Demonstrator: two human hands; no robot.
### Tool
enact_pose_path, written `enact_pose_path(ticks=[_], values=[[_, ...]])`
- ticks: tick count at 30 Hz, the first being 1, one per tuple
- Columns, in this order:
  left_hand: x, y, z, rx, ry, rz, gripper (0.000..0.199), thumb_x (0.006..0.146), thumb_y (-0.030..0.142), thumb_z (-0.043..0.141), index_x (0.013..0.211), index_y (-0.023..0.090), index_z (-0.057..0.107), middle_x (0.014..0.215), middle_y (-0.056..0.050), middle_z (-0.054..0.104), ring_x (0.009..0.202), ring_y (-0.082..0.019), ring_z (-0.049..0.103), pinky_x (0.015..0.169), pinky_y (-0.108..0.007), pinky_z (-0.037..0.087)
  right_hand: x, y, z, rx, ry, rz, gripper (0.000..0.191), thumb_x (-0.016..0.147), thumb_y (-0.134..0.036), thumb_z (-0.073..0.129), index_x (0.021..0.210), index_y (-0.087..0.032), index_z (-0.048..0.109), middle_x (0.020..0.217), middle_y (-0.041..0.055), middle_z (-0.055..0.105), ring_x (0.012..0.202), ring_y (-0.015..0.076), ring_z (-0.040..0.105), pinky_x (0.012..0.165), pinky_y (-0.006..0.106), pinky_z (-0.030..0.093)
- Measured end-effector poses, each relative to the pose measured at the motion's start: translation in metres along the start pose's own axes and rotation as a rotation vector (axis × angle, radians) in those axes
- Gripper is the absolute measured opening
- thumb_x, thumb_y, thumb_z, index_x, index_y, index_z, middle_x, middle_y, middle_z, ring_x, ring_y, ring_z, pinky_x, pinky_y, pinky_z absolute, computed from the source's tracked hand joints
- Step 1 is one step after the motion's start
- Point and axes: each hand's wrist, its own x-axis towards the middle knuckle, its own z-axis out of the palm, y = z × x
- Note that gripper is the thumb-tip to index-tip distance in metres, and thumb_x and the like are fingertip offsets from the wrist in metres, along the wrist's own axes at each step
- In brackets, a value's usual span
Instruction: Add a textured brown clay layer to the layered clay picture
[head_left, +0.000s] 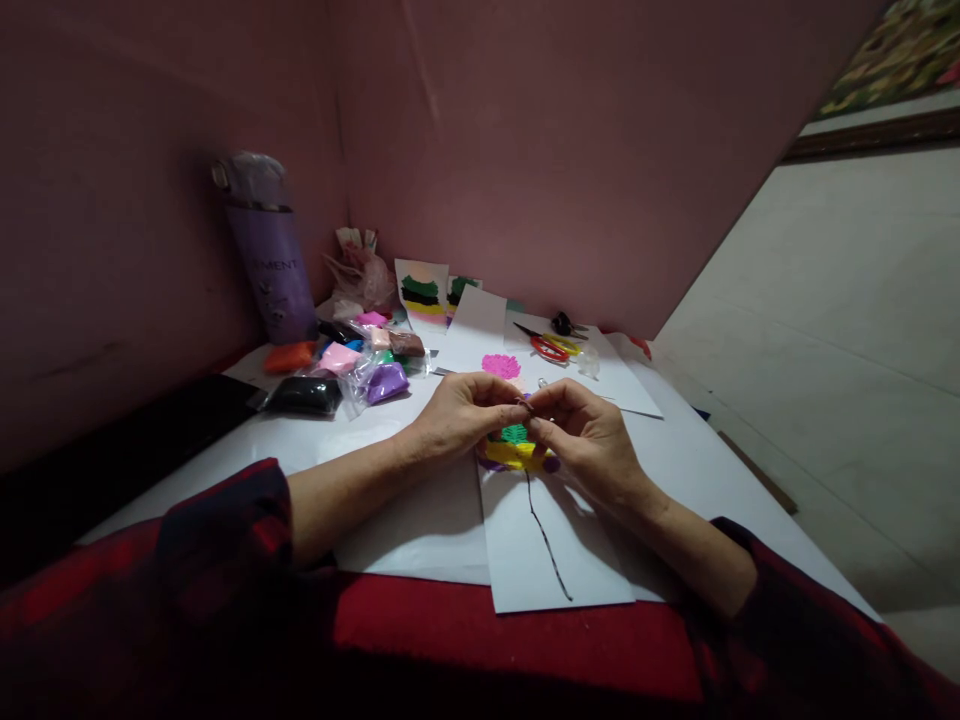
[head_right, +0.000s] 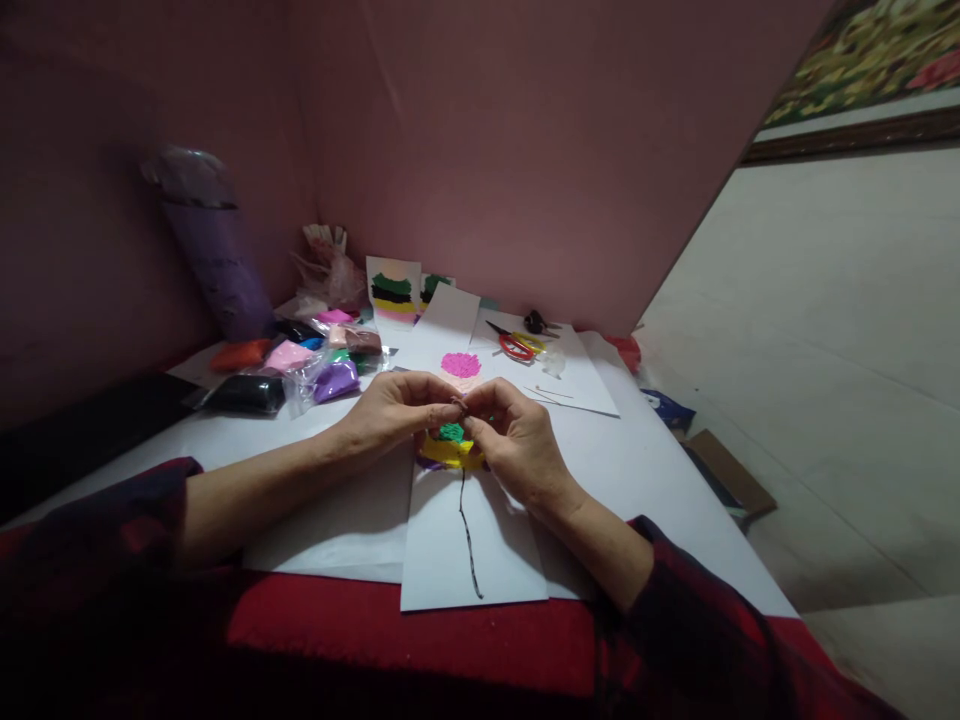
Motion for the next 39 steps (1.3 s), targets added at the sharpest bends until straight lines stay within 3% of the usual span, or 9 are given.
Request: enact_pose_path(ticks=[5, 10, 15, 19, 22, 27, 32, 39], values=[[0.0003, 0.0047, 0.0006, 0.03, 0.05, -0.044, 0.008, 0.074, 0.017, 0.072, 0.078, 0.012, 0.067, 0.053, 0.004, 0.058, 0.044, -0.006, 0.051, 0.044, -0.018, 0.043, -0.0011, 0.0016, -0.0021, -0.085, 0.033, -0.02, 0.019, 0.078, -0.028, 0.072, 0.092, -0.019, 0.063, 0.081, 0.0029, 0.067, 0.07, 0.0155, 0.063, 0.055, 0.028, 0.051], [-0.0005, 0.0053, -0.0006, 0.006, 0.059, -0.052, 0.008, 0.076, 0.018, 0.069, 0.079, 0.011, 0.068, 0.053, 0.003, 0.057, 0.043, -0.007, 0.051, 0.042, -0.019, 0.043, -0.0014, 0.0022, -0.0037, -0.215, 0.125, -0.061, 0.036, 0.074, -0.033, 0.079, 0.102, -0.021, 0.061, 0.084, 0.0025, 0.067, 0.07, 0.0168, 0.064, 0.054, 0.029, 0.052], [-0.0022, 0.0034, -0.0011, -0.003, -0.016, -0.018, 0.016, 0.077, 0.027, 0.071, 0.075, 0.011, 0.069, 0.058, 0.001, 0.061, 0.048, -0.007, 0.052, 0.046, -0.018, 0.041, -0.0024, 0.0016, -0.0024, -0.247, 0.051, -0.11, 0.015, 0.082, -0.032, 0.071, 0.089, -0.02, 0.065, 0.084, 0.004, 0.069, 0.072, 0.0172, 0.065, 0.061, 0.031, 0.054], [-0.0038, 0.0015, -0.002, -0.032, -0.003, -0.041, 0.029, 0.08, 0.039, 0.07, 0.073, 0.011, 0.068, 0.065, -0.002, 0.064, 0.052, -0.008, 0.053, 0.047, -0.019, 0.042, -0.0031, 0.0008, -0.0025, -0.262, 0.041, -0.151, 0.011, 0.083, -0.03, 0.071, 0.086, -0.02, 0.066, 0.083, 0.0039, 0.069, 0.074, 0.0182, 0.066, 0.067, 0.034, 0.055], [-0.0036, 0.0002, -0.0022, -0.091, -0.009, -0.088, 0.024, 0.075, 0.034, 0.075, 0.076, 0.011, 0.067, 0.063, -0.001, 0.062, 0.052, -0.008, 0.054, 0.047, -0.02, 0.043, -0.0036, 0.0005, -0.0028, -0.291, 0.037, -0.174, 0.01, 0.082, -0.027, 0.071, 0.086, -0.021, 0.066, 0.083, 0.0038, 0.068, 0.076, 0.0187, 0.066, 0.07, 0.036, 0.055], [-0.0016, -0.0002, -0.001, -0.163, 0.044, -0.076, 0.023, 0.064, 0.019, 0.081, 0.08, 0.011, 0.066, 0.066, 0.001, 0.062, 0.05, -0.008, 0.056, 0.046, -0.02, 0.043, -0.0038, -0.0011, -0.0014, -0.202, 0.049, -0.095, 0.01, 0.081, -0.027, 0.072, 0.086, -0.019, 0.067, 0.082, 0.0038, 0.07, 0.074, 0.0175, 0.067, 0.068, 0.034, 0.055], [-0.0016, 0.0007, -0.0021, -0.145, 0.024, -0.073, 0.031, 0.061, 0.024, 0.084, 0.083, 0.01, 0.068, 0.068, 0.0, 0.065, 0.047, -0.006, 0.054, 0.047, -0.02, 0.043, -0.0021, -0.0053, -0.0001, -0.035, 0.067, 0.036, 0.013, 0.08, -0.028, 0.074, 0.08, -0.018, 0.066, 0.066, -0.0009, 0.065, 0.055, 0.0119, 0.06, 0.05, 0.027, 0.051], [-0.0019, -0.0017, -0.0039, -0.151, 0.04, -0.034, 0.025, 0.067, 0.03, 0.081, 0.076, 0.01, 0.068, 0.06, 0.001, 0.061, 0.048, -0.006, 0.052, 0.047, -0.019, 0.041, -0.0017, -0.0001, -0.0007, -0.005, 0.005, -0.044, 0.016, 0.079, -0.02, 0.074, 0.094, -0.019, 0.067, 0.083, 0.0019, 0.071, 0.069, 0.0137, 0.066, 0.054, 0.025, 0.053]])
